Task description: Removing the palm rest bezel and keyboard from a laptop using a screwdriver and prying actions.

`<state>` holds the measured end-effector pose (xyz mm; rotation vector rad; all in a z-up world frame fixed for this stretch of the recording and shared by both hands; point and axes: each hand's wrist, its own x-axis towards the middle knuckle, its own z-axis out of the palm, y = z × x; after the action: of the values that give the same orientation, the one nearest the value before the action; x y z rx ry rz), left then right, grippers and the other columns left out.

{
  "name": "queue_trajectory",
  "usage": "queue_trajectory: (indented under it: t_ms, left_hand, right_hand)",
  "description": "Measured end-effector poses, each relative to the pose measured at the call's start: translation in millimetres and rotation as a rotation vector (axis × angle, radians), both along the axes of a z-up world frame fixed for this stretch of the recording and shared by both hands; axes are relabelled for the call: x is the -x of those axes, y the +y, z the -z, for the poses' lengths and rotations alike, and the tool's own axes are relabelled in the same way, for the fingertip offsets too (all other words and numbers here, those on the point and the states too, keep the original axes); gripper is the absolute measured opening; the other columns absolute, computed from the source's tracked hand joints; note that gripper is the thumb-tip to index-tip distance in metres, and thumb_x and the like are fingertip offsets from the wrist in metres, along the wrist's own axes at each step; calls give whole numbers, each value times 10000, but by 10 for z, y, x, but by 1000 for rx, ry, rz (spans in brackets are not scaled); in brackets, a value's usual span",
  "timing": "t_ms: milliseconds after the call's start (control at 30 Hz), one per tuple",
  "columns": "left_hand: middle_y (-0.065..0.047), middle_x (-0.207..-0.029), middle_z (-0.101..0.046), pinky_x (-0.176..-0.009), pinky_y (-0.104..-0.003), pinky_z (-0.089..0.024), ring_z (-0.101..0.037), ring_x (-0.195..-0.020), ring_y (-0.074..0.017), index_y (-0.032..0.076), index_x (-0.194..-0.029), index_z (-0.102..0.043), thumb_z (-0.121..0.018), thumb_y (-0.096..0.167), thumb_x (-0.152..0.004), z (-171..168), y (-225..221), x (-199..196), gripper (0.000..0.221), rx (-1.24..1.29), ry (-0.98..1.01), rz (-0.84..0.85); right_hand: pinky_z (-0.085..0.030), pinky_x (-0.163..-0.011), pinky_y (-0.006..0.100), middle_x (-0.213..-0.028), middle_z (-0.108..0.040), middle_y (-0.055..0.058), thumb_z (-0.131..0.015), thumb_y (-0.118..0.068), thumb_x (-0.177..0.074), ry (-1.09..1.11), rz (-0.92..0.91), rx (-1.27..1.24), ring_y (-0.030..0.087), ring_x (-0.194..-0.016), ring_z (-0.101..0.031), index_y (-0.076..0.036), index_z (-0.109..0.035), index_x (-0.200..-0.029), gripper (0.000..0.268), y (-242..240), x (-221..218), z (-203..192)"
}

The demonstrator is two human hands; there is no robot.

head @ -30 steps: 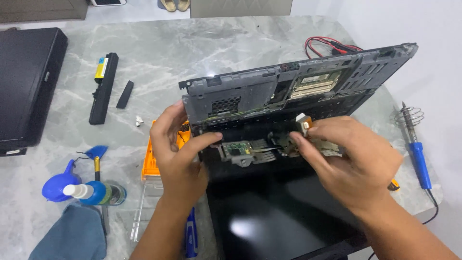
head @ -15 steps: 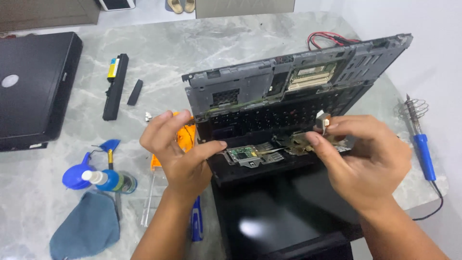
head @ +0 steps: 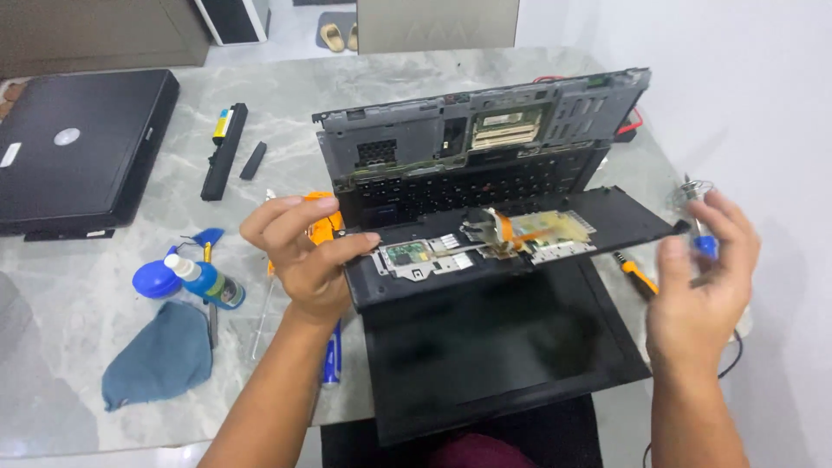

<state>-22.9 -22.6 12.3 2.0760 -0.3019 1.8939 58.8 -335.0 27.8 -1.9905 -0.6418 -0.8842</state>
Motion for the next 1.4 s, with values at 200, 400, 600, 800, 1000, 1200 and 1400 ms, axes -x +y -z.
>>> queue_trajectory:
  t_ms: [200, 400, 600, 800, 1000, 1200, 1400]
  left_hand:
    - [-48, -1088, -522, -851, -394, -399, -446, -986, -234, 206, -914, -652, -602, 461, -877, 115, -271, 230, 263, 62, 57, 83]
    - [-138, -1095, -521, -808, -361, -540, -581, -933, -247, 87, -941, -624, -726, 184, -849, 302, -412, 530, 168, 180, 205, 231]
    - [-162, -1293, -558, -1064, -401, -456, -547, -1254, -313, 67, -1212, -530, -730, 117, -836, 279, -695, 793, 429, 461, 464, 176]
    - [-199, -1409, -478, -947, -311, -523, -444, -1341, -216, 136, -1461, -218, -662, -31, -799, 553, -742, 855, 814, 1214, 640, 560]
    - [-175, -986, -692, -668, -314, -583, -683, -796, -222, -32, -1281, -533, -408, 376, -963, 511, -855, 987, 532, 1803, 579, 898]
    - [-235, -1148, -633, -898, -442, -547, -639, -1021, -318, -58, -1201, -522, -402, 297, -951, 459, -952, 980, 451, 1886, 491, 767]
    - [-82, -905, -672, -769, -263, -544, -639, -819, -134, 55, -943, -589, -493, 213, -988, 757, -813, 980, 190, 1671, 431, 717]
  right_hand:
    - [-522, -777, 342, -1193, -602, 85, -558, -533, -869, 967, -585, -1009, 258, -886, -635, -273, -507, -1359, 556, -267, -16, 245]
    - [-374, -638, 265, -610, -349, -35, -522, -449, -955, 1014, -575, -1247, 117, -554, -391, -239, -613, -1155, 304, -264, 12, 428]
    - [-475, -687, 301, -736, -577, -43, -557, -210, -897, 1011, -423, -1125, 166, -541, -515, -193, -572, -1190, 295, -221, 181, 465]
    - [-501, -658, 273, -977, -599, 74, -525, -152, -873, 1035, -220, -1047, 177, -591, -527, -160, -493, -1320, 447, -223, 300, 548]
    - [-525, -622, 252, -965, -644, 56, -439, -84, -898, 1014, -97, -1042, 143, -551, -550, -153, -524, -1273, 391, -228, 360, 609]
    - [-525, -612, 265, -914, -634, 17, -474, -87, -902, 1007, -116, -1051, 142, -538, -566, -154, -536, -1240, 350, -252, 353, 625]
    - [-538, -610, 283, -903, -608, 7, -520, -121, -940, 995, -204, -1043, 182, -548, -565, -204, -498, -1288, 358, -285, 345, 664]
